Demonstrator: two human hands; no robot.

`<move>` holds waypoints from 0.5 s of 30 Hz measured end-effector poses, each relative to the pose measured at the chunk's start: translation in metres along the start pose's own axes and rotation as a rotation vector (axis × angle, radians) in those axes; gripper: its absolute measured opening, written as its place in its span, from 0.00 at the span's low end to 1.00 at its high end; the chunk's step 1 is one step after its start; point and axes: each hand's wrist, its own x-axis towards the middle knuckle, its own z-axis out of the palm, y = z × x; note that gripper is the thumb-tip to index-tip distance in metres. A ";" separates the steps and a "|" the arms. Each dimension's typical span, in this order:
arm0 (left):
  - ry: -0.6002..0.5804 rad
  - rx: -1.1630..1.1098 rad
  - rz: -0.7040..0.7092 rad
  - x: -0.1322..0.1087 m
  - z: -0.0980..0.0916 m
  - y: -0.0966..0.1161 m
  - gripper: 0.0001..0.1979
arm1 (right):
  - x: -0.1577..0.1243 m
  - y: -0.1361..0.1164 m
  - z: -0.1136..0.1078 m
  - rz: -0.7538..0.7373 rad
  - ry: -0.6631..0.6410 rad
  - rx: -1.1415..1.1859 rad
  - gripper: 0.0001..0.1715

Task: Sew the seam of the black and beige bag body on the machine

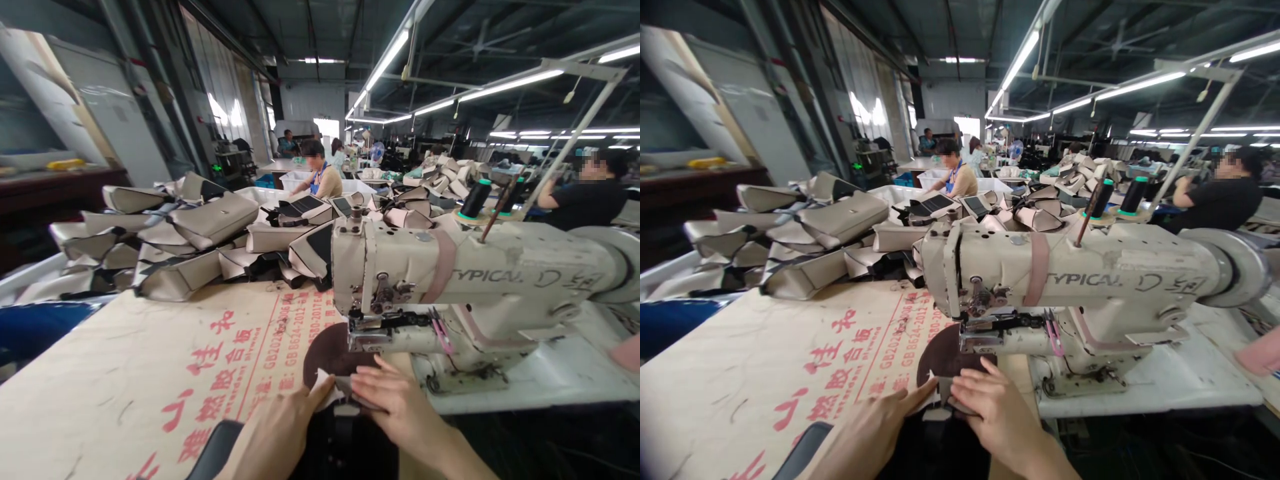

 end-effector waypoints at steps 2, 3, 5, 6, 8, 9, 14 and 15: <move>-0.018 0.060 -0.002 0.003 -0.002 0.002 0.33 | -0.003 -0.003 0.003 -0.066 0.046 -0.079 0.22; -0.027 0.092 -0.001 0.004 -0.003 0.004 0.33 | -0.004 -0.003 0.005 -0.092 0.066 -0.096 0.22; -0.057 0.134 0.015 0.008 -0.006 0.007 0.34 | -0.005 -0.001 0.008 -0.121 0.075 -0.106 0.20; -0.066 0.135 0.037 0.010 -0.008 0.007 0.34 | -0.006 0.000 0.010 -0.124 0.061 -0.100 0.20; -0.051 0.096 0.101 0.012 -0.015 0.007 0.30 | -0.007 0.003 0.009 -0.092 -0.005 -0.082 0.18; -0.032 0.048 0.139 0.012 -0.019 0.006 0.27 | -0.007 0.004 0.008 -0.068 -0.045 -0.074 0.18; -0.063 -0.371 0.319 0.008 -0.045 0.005 0.11 | -0.005 -0.001 -0.003 -0.065 -0.172 -0.038 0.16; -0.077 -0.412 0.339 0.009 -0.047 0.007 0.13 | -0.005 -0.002 -0.003 -0.075 -0.184 -0.029 0.15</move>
